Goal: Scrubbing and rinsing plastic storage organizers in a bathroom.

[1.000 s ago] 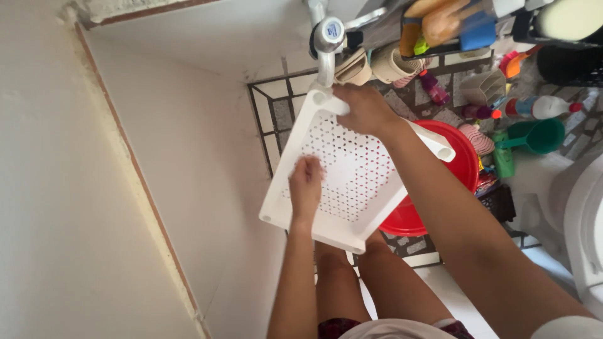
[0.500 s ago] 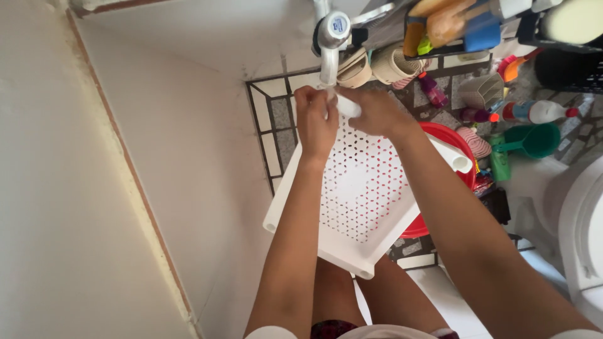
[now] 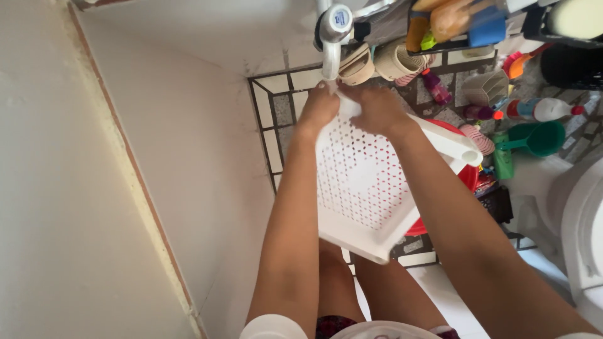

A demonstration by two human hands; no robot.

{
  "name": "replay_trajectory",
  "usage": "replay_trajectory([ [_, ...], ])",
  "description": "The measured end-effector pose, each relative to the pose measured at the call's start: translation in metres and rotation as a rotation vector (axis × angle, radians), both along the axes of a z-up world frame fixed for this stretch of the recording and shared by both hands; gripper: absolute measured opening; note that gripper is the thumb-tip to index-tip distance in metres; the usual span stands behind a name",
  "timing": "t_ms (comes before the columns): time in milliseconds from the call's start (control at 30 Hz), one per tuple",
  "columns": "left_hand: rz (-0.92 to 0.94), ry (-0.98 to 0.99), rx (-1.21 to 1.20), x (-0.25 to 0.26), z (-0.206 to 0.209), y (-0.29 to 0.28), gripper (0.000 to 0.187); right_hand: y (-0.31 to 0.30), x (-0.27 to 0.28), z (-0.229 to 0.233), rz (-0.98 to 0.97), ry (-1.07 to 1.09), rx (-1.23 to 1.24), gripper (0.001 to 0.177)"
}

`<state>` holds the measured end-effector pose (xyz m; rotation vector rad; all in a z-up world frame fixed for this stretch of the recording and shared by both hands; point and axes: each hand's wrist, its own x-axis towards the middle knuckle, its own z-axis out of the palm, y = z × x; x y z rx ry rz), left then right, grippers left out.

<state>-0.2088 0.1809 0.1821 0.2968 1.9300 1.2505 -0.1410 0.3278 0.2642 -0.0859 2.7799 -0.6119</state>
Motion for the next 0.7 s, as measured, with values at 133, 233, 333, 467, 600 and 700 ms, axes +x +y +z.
replay_trajectory([
  [133,0.392,0.072,0.084,0.034,0.040,0.008,0.053,-0.008,-0.015,0.021,-0.072,0.003,0.053,0.076],
  [233,0.483,1.110,-0.041,0.043,0.023,0.001,0.045,-0.009,-0.014,0.024,-0.117,0.030,0.103,0.074],
  [333,0.472,0.765,-0.016,0.020,0.026,-0.012,0.063,-0.002,-0.017,0.021,-0.109,0.104,0.098,0.079],
  [467,0.402,0.556,-0.191,0.036,0.027,-0.009,0.031,-0.015,-0.007,0.022,-0.109,0.118,0.082,0.076],
  [600,0.614,1.240,-0.073,0.037,0.041,-0.004,0.026,-0.027,0.004,0.028,-0.142,0.192,0.137,0.073],
  [700,0.539,0.474,-0.028,0.034,-0.005,-0.010,0.033,-0.028,0.014,0.043,-0.201,0.223,0.172,0.081],
])
